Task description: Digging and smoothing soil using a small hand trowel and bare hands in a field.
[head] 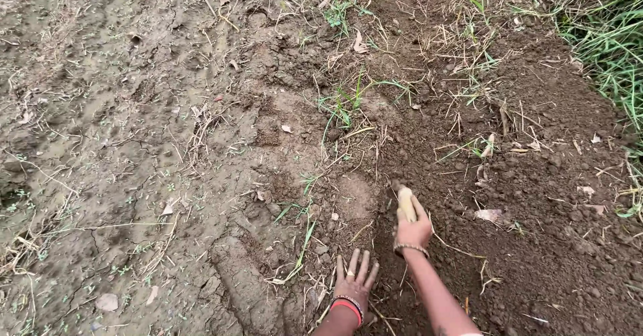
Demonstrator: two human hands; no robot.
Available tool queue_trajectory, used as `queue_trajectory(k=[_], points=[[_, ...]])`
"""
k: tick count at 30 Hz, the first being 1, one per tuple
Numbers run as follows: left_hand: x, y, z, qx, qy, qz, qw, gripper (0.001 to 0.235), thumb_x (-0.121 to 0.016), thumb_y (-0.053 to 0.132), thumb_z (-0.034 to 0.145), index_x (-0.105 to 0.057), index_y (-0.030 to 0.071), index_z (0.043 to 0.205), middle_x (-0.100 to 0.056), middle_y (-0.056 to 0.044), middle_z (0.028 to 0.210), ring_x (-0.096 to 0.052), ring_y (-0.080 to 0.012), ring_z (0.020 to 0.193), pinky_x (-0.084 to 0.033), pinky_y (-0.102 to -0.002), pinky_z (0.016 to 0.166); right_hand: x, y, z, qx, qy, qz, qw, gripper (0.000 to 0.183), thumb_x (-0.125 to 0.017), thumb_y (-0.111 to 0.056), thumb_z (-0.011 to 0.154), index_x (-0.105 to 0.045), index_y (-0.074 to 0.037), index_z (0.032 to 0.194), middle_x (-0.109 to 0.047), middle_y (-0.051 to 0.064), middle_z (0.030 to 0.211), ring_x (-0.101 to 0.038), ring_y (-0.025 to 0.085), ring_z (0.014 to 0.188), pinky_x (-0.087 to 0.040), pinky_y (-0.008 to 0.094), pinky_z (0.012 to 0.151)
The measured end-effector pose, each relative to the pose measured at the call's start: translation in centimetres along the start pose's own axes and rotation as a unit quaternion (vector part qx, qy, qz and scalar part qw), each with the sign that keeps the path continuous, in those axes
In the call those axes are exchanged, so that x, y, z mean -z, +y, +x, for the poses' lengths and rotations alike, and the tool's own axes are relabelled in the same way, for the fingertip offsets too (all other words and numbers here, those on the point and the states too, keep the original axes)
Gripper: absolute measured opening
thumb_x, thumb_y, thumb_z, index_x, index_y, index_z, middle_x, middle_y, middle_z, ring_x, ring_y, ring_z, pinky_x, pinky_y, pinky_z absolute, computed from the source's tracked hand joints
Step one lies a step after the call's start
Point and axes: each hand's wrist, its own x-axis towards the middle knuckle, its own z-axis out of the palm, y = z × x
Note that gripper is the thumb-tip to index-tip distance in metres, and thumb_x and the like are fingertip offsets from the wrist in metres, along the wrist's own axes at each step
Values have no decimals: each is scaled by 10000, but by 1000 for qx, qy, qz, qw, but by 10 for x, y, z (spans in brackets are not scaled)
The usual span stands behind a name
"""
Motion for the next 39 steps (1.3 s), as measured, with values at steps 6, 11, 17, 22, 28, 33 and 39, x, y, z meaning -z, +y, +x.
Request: queue_trajectory(k=[6, 11, 17, 22, 28, 33, 39], points=[[-5, 1, 3, -9, -15, 2, 1000, 1354, -705, 774, 720, 91, 187, 1645, 211, -214, 1688, 225, -476, 1521, 53, -764, 1125, -13, 25, 139, -110, -95, 339, 930, 519, -618, -167, 985, -543, -117, 1496, -705, 130, 918, -571, 122, 495, -483, 237, 409], [-2, 2, 2, 1, -9, 1, 1000, 1332, -666, 788, 739, 121, 183, 1628, 229, -196, 1680, 254, -455, 1517, 77, -763, 1135, 41, 12, 36, -173, -149, 454, 862, 494, -464, -274, 1051, -488, -156, 1530, -692, 100, 796, -555, 99, 454, -431, 204, 340], [14, -5, 3, -4, -48, -2, 999, 1315, -651, 773, 772, 146, 168, 1625, 264, -227, 1667, 296, -460, 1504, 100, -771, 1128, 39, 42, -1, -41, -65, 130, 989, 499, -585, -103, 950, -566, -230, 1432, -751, 166, 853, -566, 153, 424, -466, 282, 333], [9, -3, -2, -1, -49, -4, 999, 1318, -665, 768, 776, 136, 164, 1631, 252, -239, 1668, 286, -481, 1507, 80, -770, 1127, -13, -13, 89, -24, -41, -4, 999, 465, -646, -95, 922, -630, -236, 1365, -761, 165, 929, -582, 142, 443, -499, 285, 366], [13, 5, -8, 33, -28, 12, 999, 1375, -715, 772, 728, 121, 189, 1653, 211, -189, 1696, 217, -448, 1532, 35, -726, 1158, 11, 21, 129, -189, -172, 420, 871, 478, -577, -200, 963, -576, -74, 1424, -677, 142, 771, -565, 137, 460, -474, 242, 380], [-2, 1, 7, 38, -24, 16, 999, 1292, -646, 814, 754, 112, 235, 1626, 227, -164, 1685, 227, -407, 1538, 38, -714, 1179, 19, 54, 49, -131, -101, 321, 932, 424, -493, -201, 1022, -554, -156, 1439, -662, 120, 724, -538, 157, 449, -449, 295, 375], [48, 1, -7, 45, -122, 10, 991, 1282, -639, 822, 742, 87, 272, 1644, 205, -91, 1709, 169, -337, 1570, -8, -716, 1203, -13, 58, 47, -96, -73, 294, 948, 414, -579, -223, 1010, -579, -219, 1424, -632, 88, 707, -518, 164, 434, -432, 315, 364]])
